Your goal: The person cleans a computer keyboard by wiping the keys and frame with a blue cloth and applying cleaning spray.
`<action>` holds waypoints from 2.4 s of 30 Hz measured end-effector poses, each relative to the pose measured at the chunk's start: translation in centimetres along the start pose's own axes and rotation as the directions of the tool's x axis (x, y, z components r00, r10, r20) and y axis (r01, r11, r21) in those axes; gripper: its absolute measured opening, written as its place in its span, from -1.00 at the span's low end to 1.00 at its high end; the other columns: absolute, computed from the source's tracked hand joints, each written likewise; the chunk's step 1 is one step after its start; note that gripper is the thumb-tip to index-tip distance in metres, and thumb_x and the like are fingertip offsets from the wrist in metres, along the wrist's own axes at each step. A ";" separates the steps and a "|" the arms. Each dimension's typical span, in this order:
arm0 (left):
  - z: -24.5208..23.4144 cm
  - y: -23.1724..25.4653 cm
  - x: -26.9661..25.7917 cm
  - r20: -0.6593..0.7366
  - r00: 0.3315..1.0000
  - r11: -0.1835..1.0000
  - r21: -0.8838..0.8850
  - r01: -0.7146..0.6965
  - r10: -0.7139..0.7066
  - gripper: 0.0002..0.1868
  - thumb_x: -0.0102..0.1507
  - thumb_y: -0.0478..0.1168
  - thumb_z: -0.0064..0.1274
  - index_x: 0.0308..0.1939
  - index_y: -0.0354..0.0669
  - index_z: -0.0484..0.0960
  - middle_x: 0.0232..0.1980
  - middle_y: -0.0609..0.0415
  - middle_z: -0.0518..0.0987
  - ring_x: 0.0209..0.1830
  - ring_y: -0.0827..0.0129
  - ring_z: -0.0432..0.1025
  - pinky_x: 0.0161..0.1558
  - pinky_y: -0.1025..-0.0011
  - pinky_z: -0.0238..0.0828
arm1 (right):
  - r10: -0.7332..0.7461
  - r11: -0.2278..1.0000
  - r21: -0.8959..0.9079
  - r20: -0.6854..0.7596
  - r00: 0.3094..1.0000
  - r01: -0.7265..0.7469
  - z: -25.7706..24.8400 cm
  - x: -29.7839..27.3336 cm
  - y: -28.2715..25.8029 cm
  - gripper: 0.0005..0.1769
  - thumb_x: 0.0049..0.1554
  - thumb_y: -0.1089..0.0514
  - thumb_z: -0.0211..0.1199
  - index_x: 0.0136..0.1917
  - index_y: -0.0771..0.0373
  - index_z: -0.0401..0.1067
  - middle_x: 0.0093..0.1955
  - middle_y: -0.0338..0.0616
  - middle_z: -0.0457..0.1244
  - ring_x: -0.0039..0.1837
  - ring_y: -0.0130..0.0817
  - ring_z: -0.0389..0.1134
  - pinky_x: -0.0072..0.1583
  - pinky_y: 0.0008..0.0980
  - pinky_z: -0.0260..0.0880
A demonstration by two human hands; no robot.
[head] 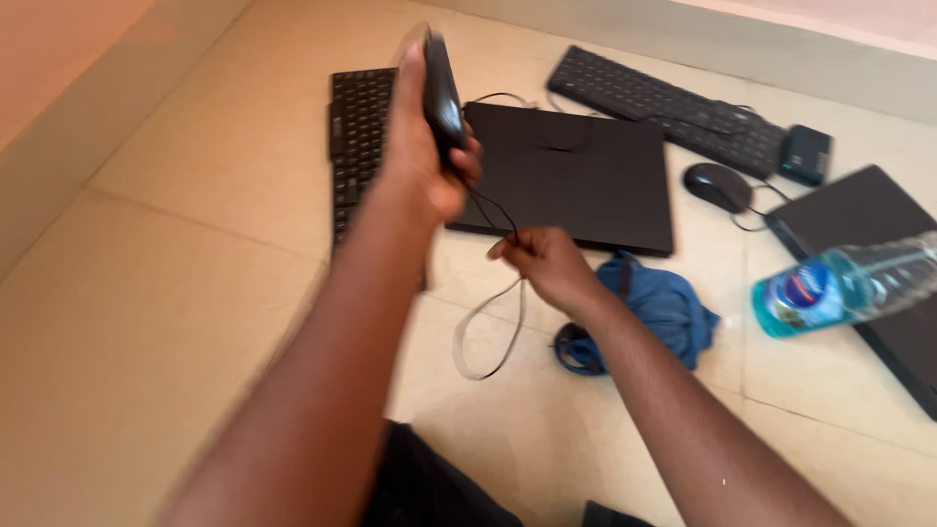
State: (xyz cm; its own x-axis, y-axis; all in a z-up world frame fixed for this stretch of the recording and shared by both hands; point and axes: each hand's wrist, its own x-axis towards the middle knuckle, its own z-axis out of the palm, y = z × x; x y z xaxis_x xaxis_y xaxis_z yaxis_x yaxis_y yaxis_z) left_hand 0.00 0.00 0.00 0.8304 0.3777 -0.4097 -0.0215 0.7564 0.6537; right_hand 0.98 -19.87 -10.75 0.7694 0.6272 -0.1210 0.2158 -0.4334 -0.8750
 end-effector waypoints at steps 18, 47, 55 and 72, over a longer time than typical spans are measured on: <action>-23.1 4.1 -8.5 0.058 0.776 -0.062 0.998 -0.024 0.628 -0.23 0.03 -0.07 0.45 0.18 -0.29 0.40 0.07 -0.25 0.49 0.05 -0.06 0.46 0.01 0.05 0.45 | 0.147 0.770 0.548 0.347 0.926 -0.328 22.2 8.3 -12.3 -0.54 0.31 -0.13 -0.13 0.31 0.13 0.32 0.15 -0.15 0.32 0.05 -0.33 0.30 0.08 -0.26 0.36; -27.2 1.7 -6.9 0.487 0.294 -0.362 0.846 -0.392 0.822 -0.11 0.36 -0.20 0.11 0.63 -0.34 -0.07 0.66 -0.44 0.04 0.71 -0.28 -0.03 0.64 0.01 0.03 | 0.105 0.906 -0.378 -0.237 0.966 -0.191 16.1 6.8 -9.1 -0.37 0.19 0.00 0.29 0.47 0.18 0.26 0.37 -0.03 0.26 0.30 -0.15 0.36 0.28 -0.13 0.38; -19.6 0.5 1.0 -0.208 0.924 0.335 0.938 0.095 0.322 -0.23 0.34 0.04 0.02 0.39 -0.54 0.20 0.36 -0.41 0.40 0.36 -0.10 0.37 0.31 0.12 0.40 | 0.378 0.922 -0.019 -0.174 0.909 -0.387 14.5 8.4 -5.1 -0.18 0.17 -0.21 0.21 0.50 0.33 0.17 0.47 0.17 0.19 0.47 -0.05 0.25 0.43 -0.09 0.31; -10.6 1.6 -0.9 -0.184 0.978 0.990 0.080 0.113 -0.096 -0.05 0.33 0.44 -0.47 0.44 -0.30 0.31 0.33 -0.16 0.48 0.29 0.09 0.41 0.26 0.03 0.42 | 0.198 0.799 0.568 0.059 0.978 -0.196 1.7 2.4 -3.4 -0.52 0.32 -0.13 0.00 0.20 0.29 0.45 0.01 -0.11 0.43 -0.03 -0.37 0.49 0.05 -0.30 0.54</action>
State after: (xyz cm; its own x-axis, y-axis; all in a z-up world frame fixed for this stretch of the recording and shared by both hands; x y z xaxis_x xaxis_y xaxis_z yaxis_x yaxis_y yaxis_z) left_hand -6.71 6.52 -5.29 0.7117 0.3948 -0.5810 0.1166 0.7492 0.6520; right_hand 1.07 -15.80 -8.87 0.7603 0.5659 -0.3190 -0.3196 -0.1017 -0.9421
